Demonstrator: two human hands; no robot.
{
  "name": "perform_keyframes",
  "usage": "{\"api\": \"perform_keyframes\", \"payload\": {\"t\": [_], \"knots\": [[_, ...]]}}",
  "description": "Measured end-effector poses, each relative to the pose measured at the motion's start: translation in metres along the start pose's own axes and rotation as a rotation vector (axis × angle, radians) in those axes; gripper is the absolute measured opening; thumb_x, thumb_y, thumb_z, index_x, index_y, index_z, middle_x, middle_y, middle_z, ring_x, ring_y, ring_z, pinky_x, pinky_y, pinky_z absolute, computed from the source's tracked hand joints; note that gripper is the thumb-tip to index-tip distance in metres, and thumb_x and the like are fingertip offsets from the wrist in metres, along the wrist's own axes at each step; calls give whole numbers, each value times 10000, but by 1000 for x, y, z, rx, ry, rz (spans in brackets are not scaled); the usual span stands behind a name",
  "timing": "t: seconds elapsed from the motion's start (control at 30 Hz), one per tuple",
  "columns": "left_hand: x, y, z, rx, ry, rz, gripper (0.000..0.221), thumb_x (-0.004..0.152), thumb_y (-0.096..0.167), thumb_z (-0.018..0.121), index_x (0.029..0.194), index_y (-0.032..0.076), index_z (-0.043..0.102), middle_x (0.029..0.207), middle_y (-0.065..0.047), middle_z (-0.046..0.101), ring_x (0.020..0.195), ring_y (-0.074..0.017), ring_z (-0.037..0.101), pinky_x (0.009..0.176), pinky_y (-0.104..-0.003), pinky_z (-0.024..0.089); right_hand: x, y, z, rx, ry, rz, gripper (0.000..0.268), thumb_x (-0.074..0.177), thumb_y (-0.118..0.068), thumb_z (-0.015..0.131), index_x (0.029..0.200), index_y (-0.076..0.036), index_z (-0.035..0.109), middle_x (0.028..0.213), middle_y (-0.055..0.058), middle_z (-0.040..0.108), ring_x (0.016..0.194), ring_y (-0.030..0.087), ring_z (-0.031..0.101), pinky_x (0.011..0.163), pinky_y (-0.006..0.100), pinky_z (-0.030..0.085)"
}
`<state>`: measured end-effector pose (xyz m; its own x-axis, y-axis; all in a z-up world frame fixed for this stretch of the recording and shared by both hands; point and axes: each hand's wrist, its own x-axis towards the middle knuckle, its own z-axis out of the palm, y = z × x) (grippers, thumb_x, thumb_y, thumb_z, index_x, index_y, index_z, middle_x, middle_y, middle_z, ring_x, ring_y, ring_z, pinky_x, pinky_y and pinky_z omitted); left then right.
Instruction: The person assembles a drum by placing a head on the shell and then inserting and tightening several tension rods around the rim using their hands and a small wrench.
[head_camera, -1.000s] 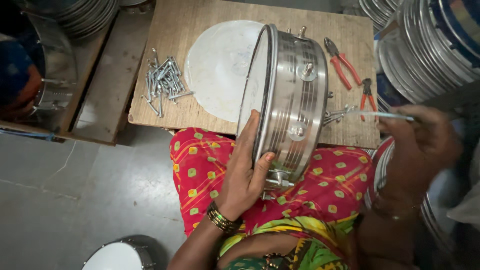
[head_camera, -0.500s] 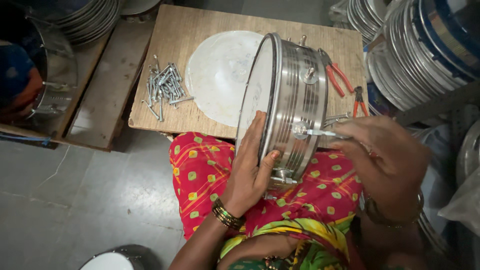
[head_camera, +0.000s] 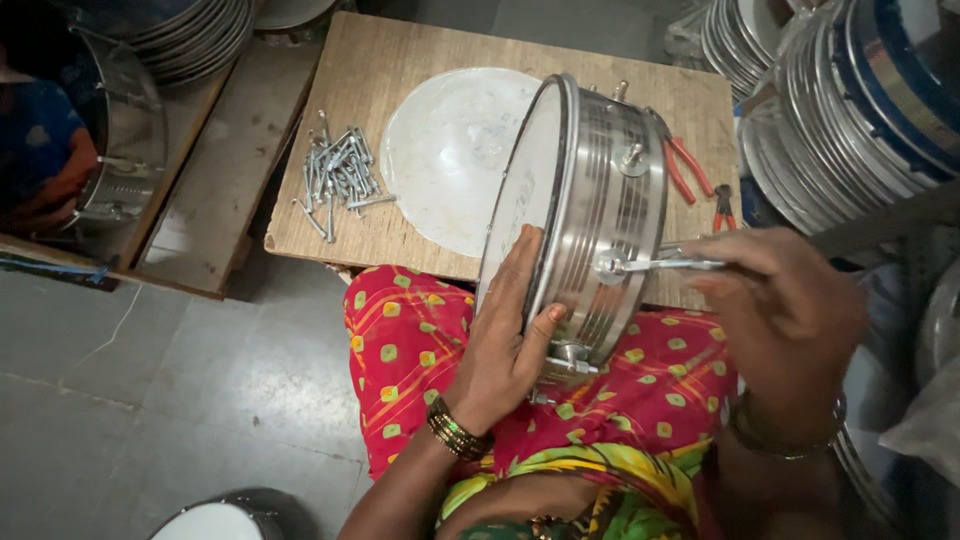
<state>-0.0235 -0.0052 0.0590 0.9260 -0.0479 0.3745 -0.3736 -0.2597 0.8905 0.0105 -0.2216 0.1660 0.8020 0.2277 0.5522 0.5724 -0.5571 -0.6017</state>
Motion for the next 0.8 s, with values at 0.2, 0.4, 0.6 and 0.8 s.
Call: {"api": "perform_keyframes", "payload": {"t": [0.2,0.4,0.6,0.8], "knots": [[-1,3,-1,-11,-2,-20,633,1090,215,499,1644,51,240,1717,-232,271,1607,-389,278,1295,-469,261,-38,70,19,125,164,55,194,986,139,673,1123,1,683,976,127,741,825,117,726,666,196,565],[0,1,0,23,-7,-21,640,1093,237,494,1647,52,231,1718,-232,274,1610,-387,276,1300,-475,258,-54,86,53,262,225,42,232,929,147,596,1099,-2,651,1266,160,634,1143,164,697,872,247,631],[-1,4,0,15,2,-23,630,1099,245,493,1646,54,246,1716,-238,283,1609,-394,289,1300,-475,271,-51,86,83,270,278,-34,188,915,54,714,1083,-25,680,1310,134,637,975,111,652,797,210,545],[0,3,0,32,4,9,637,1104,242,501,1649,43,238,1706,-266,297,1608,-412,307,1307,-484,283,-43,80,87,247,266,45,91,908,-4,729,988,-39,703,1374,143,609,900,78,644,712,223,534]]}}
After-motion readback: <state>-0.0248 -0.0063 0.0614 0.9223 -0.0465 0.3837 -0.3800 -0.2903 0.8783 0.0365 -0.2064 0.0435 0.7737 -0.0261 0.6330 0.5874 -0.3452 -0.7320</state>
